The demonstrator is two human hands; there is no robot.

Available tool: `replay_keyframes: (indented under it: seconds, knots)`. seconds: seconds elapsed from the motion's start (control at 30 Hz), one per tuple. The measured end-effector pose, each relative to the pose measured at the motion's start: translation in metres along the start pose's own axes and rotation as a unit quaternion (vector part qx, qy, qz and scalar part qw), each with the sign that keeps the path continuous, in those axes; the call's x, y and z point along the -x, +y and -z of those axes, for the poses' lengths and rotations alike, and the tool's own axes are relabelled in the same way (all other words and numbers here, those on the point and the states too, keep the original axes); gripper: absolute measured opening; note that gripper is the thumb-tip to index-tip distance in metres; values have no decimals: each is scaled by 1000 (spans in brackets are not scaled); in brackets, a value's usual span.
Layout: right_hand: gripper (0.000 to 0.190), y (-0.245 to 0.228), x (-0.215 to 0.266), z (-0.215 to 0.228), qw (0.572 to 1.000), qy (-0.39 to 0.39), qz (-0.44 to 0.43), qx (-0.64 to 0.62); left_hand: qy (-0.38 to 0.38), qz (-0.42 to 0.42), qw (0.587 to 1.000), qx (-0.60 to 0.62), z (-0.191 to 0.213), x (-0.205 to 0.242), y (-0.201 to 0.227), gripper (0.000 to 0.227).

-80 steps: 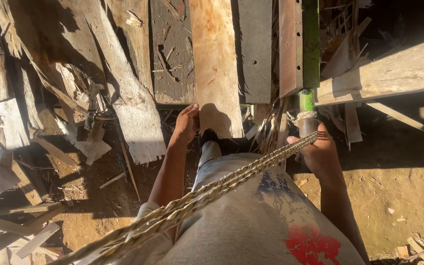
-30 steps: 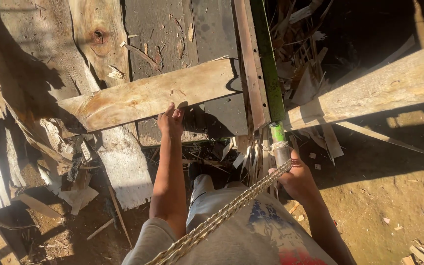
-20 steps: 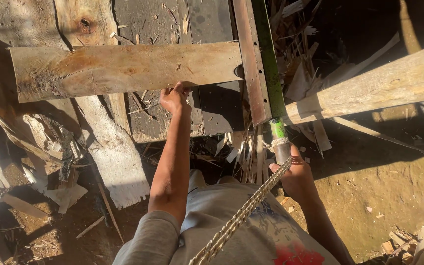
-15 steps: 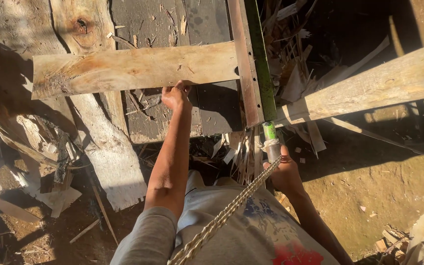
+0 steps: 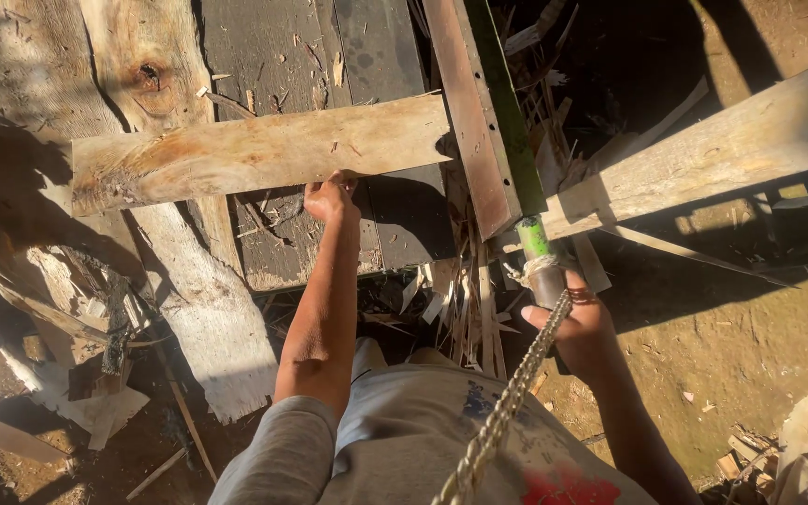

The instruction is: Feeding thin wood pieces or veneer into a woodworking machine or separator.

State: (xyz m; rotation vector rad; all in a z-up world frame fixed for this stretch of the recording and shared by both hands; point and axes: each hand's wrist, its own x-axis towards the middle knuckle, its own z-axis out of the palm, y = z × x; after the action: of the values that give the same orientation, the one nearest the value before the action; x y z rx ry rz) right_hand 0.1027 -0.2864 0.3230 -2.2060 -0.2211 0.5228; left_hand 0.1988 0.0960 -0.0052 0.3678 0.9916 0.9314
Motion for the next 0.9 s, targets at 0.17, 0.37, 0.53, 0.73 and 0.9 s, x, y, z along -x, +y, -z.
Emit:
replay_keyframes:
  seconds: [0.17, 0.37, 0.53, 0.73, 0.9]
  knots:
    - [44, 158, -66, -106, 994, -24, -91, 49, 41, 44, 998, -20, 3, 25, 13, 42]
    - [30, 243, -92, -98, 991, -60, 45, 106, 7, 62, 998, 9, 1, 14, 19, 38]
    - [39, 124, -43, -55, 996, -47, -27, -69, 37, 59, 997, 17, 40, 44, 42, 45]
    - [41, 164, -47, -37, 976, -48, -13, -211, -39, 66, 996, -53, 122, 109, 58, 46]
    - [48, 208, -41, -87, 875, -143, -26, -461, -115, 88, 985, -94, 181, 153, 74, 25]
